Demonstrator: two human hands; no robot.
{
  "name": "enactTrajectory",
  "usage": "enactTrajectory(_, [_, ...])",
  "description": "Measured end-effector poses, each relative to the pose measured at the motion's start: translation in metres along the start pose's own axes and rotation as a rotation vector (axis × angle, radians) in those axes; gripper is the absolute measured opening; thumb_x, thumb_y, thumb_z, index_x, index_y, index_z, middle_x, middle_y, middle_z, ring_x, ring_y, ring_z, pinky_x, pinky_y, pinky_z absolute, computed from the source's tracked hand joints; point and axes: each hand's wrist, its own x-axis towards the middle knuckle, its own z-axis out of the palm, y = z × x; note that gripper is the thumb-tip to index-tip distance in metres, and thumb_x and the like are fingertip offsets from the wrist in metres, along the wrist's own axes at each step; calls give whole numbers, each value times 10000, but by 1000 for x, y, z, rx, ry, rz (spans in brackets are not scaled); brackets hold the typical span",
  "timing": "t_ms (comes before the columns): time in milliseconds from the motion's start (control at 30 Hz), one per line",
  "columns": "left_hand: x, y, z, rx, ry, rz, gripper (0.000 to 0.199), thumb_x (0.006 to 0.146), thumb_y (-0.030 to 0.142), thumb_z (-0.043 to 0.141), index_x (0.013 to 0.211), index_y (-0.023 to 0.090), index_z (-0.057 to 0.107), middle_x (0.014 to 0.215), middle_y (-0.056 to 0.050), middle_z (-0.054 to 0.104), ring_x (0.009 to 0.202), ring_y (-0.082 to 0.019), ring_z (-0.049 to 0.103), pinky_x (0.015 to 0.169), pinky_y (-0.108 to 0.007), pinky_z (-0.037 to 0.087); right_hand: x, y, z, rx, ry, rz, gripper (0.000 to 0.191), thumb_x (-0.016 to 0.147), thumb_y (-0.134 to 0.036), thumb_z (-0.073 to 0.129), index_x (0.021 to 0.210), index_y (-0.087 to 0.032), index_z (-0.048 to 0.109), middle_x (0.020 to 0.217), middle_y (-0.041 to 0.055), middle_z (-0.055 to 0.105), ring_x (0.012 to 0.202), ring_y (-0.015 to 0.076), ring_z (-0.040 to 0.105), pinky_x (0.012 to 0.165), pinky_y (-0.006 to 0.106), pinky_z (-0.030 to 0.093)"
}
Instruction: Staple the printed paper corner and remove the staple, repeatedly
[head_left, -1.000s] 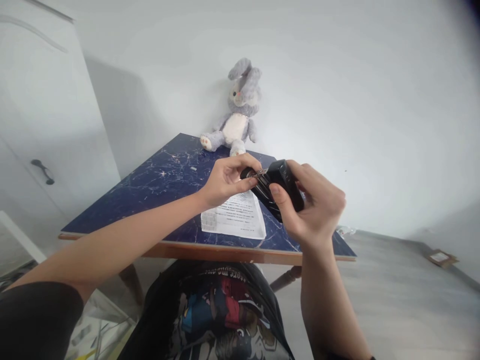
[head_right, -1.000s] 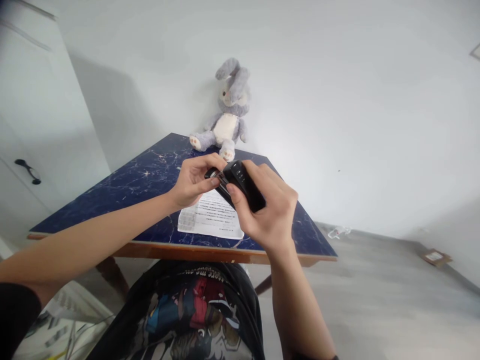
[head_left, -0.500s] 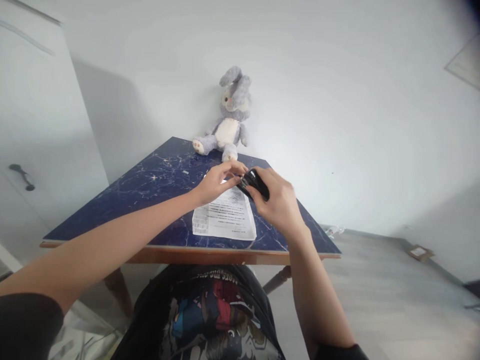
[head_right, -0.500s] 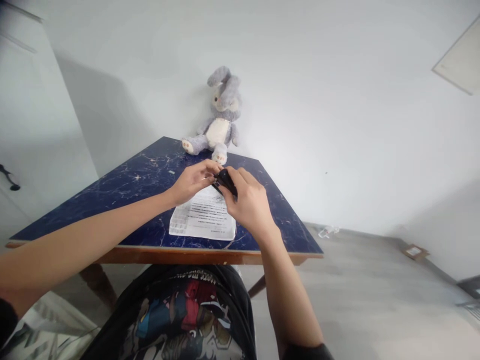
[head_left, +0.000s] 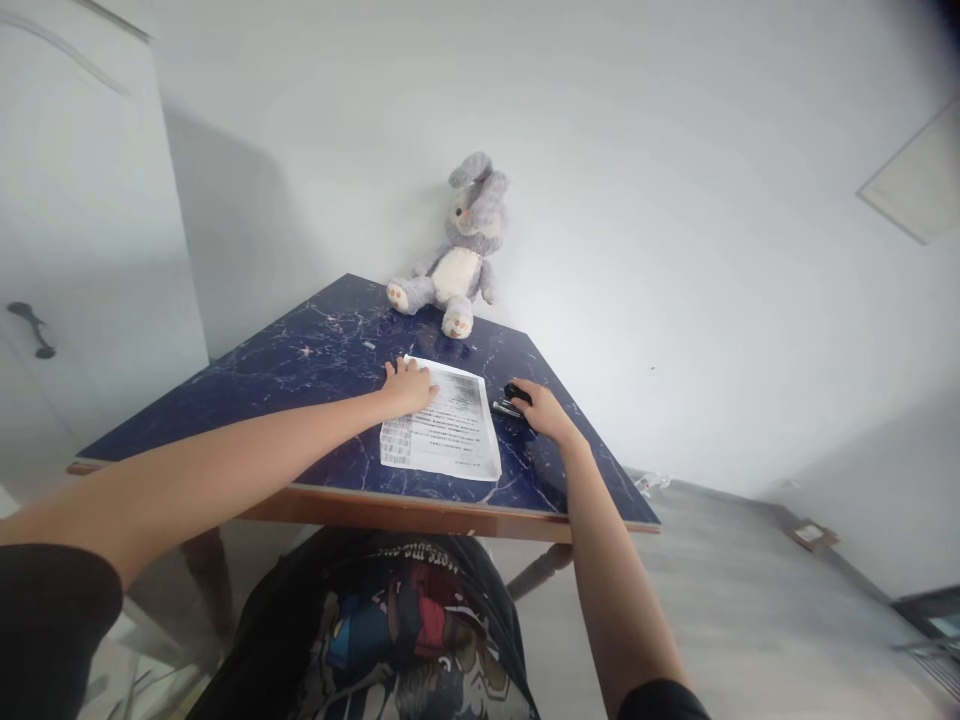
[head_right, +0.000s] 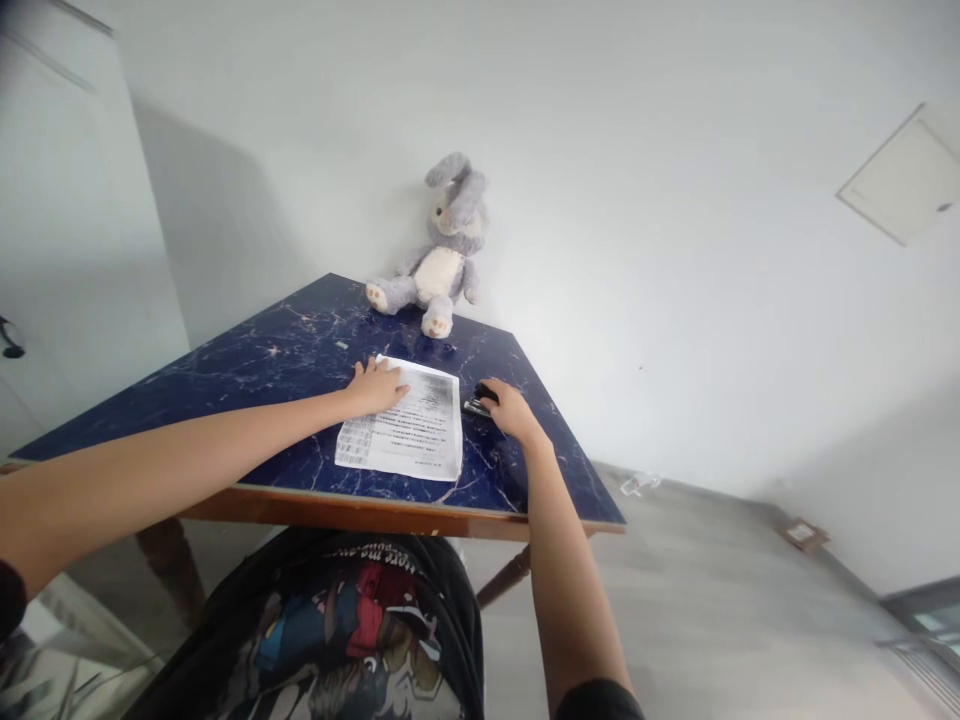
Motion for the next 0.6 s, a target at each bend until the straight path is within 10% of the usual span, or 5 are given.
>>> enactTrajectory(400, [-11, 9, -16, -84, 302, 77, 450, 987, 385, 504, 1336, 139, 645, 1584, -234, 406, 1442, -431, 403, 1162, -600, 355, 1, -15, 4, 195, -53, -204, 400, 950, -369, 538, 1281, -195, 681, 1222, 96, 726, 1091, 264, 662, 1041, 427, 474])
enactTrajectory(600, [-20, 31, -2, -181, 84, 437, 494, 946, 495, 568, 1318, 185, 663, 1484, -170, 569, 1405, -368, 493, 1179, -524, 373, -4, -40, 17, -105, -50, -229, 479, 1059, -490, 406, 1407, -218, 591, 1369, 130, 662, 1213, 294, 602, 1044, 444, 464])
